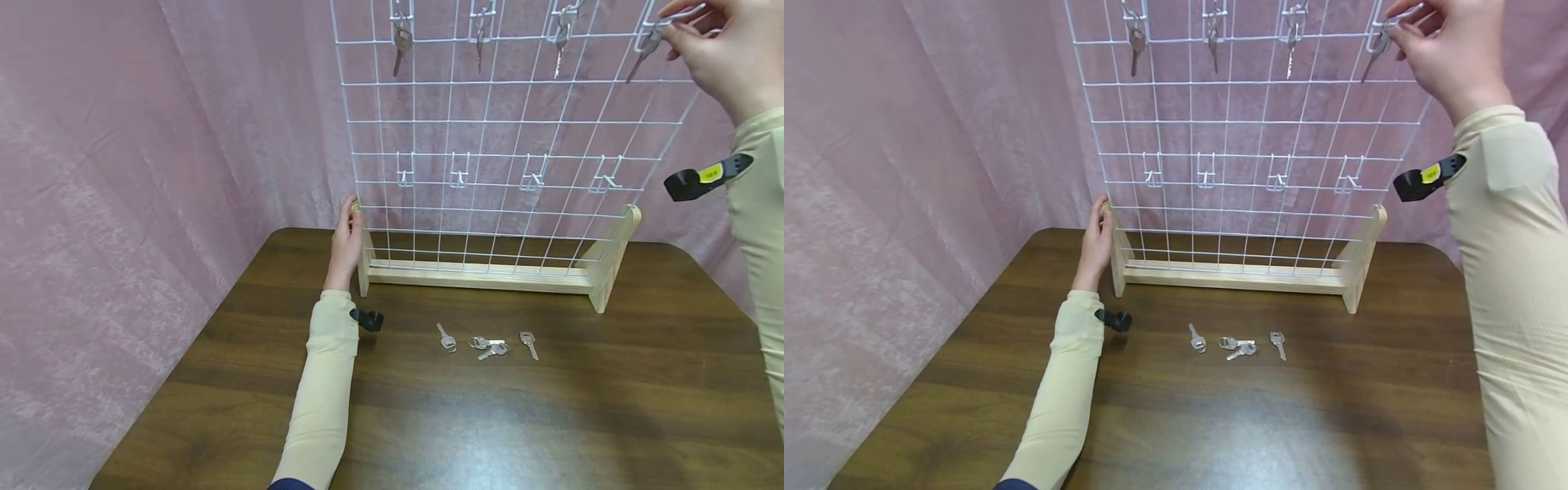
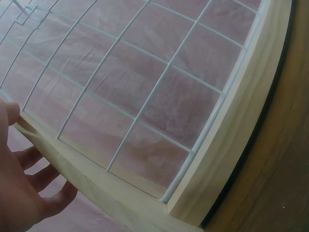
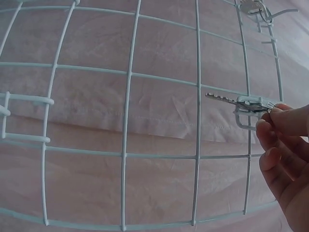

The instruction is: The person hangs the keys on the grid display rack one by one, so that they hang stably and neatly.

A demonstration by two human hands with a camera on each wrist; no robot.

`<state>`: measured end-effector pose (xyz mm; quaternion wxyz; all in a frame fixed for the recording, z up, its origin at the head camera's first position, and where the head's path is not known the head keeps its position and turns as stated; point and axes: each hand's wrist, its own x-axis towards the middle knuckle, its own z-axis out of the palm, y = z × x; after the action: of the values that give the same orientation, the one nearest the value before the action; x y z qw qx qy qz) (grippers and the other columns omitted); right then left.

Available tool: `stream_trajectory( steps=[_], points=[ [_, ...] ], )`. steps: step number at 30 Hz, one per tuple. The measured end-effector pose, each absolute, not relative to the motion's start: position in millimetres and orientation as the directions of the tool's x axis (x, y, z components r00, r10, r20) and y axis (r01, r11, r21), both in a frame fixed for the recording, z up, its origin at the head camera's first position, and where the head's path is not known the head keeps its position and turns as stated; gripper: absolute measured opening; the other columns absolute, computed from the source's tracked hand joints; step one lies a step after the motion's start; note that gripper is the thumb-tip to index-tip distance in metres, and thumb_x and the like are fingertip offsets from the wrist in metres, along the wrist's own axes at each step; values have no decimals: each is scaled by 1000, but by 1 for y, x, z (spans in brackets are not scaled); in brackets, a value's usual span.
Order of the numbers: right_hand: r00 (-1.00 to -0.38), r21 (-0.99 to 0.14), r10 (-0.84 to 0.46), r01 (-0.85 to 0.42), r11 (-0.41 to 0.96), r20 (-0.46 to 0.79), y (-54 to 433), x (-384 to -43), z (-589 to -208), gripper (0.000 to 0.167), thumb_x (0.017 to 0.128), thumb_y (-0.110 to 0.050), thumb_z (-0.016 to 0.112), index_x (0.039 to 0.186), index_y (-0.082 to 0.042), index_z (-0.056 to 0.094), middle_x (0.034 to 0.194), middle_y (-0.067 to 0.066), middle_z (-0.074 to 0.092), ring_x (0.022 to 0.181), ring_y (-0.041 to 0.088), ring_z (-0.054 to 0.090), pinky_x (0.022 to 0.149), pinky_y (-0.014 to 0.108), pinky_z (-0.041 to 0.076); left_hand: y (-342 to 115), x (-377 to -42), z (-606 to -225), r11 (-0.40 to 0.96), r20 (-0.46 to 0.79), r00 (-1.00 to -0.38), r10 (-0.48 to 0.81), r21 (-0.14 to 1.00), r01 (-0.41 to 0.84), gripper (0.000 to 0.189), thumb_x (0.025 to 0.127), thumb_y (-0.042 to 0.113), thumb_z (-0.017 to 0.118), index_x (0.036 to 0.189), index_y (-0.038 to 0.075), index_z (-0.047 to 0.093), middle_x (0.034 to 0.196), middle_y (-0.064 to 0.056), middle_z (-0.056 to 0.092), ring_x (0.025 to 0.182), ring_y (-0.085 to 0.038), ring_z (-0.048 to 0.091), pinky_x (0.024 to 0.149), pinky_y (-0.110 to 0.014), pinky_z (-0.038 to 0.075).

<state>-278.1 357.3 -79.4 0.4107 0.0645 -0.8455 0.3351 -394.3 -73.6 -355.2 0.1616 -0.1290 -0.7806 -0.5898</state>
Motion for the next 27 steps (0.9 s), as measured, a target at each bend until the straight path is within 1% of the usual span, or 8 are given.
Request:
stream_trajectory(
  steps=[4, 9, 11, 14, 17, 22, 25, 27],
  points=[
    [-658, -505, 164, -368, 781, 735, 358, -279, -80, 29, 95, -13, 57, 111, -36, 67, 84, -37, 49, 66, -20, 46, 60, 0, 31, -73, -394, -355, 263, 408, -913, 8, 880, 396, 49, 103, 48, 33, 150, 34, 30, 142, -15, 47, 123, -31, 50, 100, -54, 41],
    [-667, -553, 223, -335, 763, 711, 366, -275, -84, 21, 98, -21, 52, 96, -42, 58, 76, -38, 50, 64, -19, 45, 58, 6, 28, -71, -396, -356, 262, 413, -910, 15, 877, 403, 51, 103, 47, 33, 151, 31, 29, 143, -15, 47, 124, -32, 49, 100, -54, 41],
    [-658, -572, 258, -318, 756, 707, 369, -271, -88, 20, 99, -24, 50, 95, -43, 53, 72, -38, 49, 62, -18, 44, 57, 8, 27, -71, -397, -356, 264, 416, -909, 18, 875, 405, 52, 103, 48, 33, 151, 29, 29, 142, -15, 47, 124, -32, 49, 100, -54, 41],
    [-628, -576, 276, -340, 743, 728, 372, -266, -96, 20, 98, -22, 50, 104, -40, 58, 71, -37, 51, 61, -17, 45, 56, 8, 27, -71, -397, -355, 264, 418, -908, 14, 875, 407, 51, 103, 47, 34, 151, 29, 30, 141, -15, 48, 123, -32, 50, 99, -54, 41],
    [-588, -536, 249, -382, 753, 769, 370, -260, -106, 24, 98, -20, 51, 111, -37, 61, 71, -36, 51, 60, -17, 45, 57, 7, 29, -72, -396, -354, 267, 421, -907, 11, 873, 408, 50, 104, 46, 34, 151, 30, 31, 140, -14, 48, 122, -32, 50, 99, -54, 41],
    [-535, -482, 202, -456, 748, 820, 362, -250, -125, 19, 97, -20, 55, 98, -39, 62, 70, -36, 53, 57, -16, 46, 56, 7, 31, -75, -397, -354, 276, 424, -906, 4, 870, 408, 48, 104, 46, 34, 150, 33, 31, 141, -14, 49, 121, -32, 51, 99, -54, 42],
    [-522, -471, 189, -484, 738, 832, 356, -241, -139, 18, 96, -20, 58, 95, -37, 64, 69, -36, 55, 56, -15, 48, 54, 6, 32, -77, -397, -355, 280, 428, -904, -2, 868, 410, 48, 104, 46, 34, 150, 32, 31, 138, -15, 51, 117, -31, 52, 97, -52, 42],
    [-534, -485, 193, -485, 727, 823, 353, -234, -150, 17, 95, -20, 59, 94, -36, 66, 69, -36, 57, 56, -14, 49, 54, 6, 33, -78, -398, -355, 277, 433, -902, -3, 867, 415, 49, 104, 45, 34, 151, 30, 31, 135, -16, 52, 114, -31, 53, 95, -52, 43]
  ],
)
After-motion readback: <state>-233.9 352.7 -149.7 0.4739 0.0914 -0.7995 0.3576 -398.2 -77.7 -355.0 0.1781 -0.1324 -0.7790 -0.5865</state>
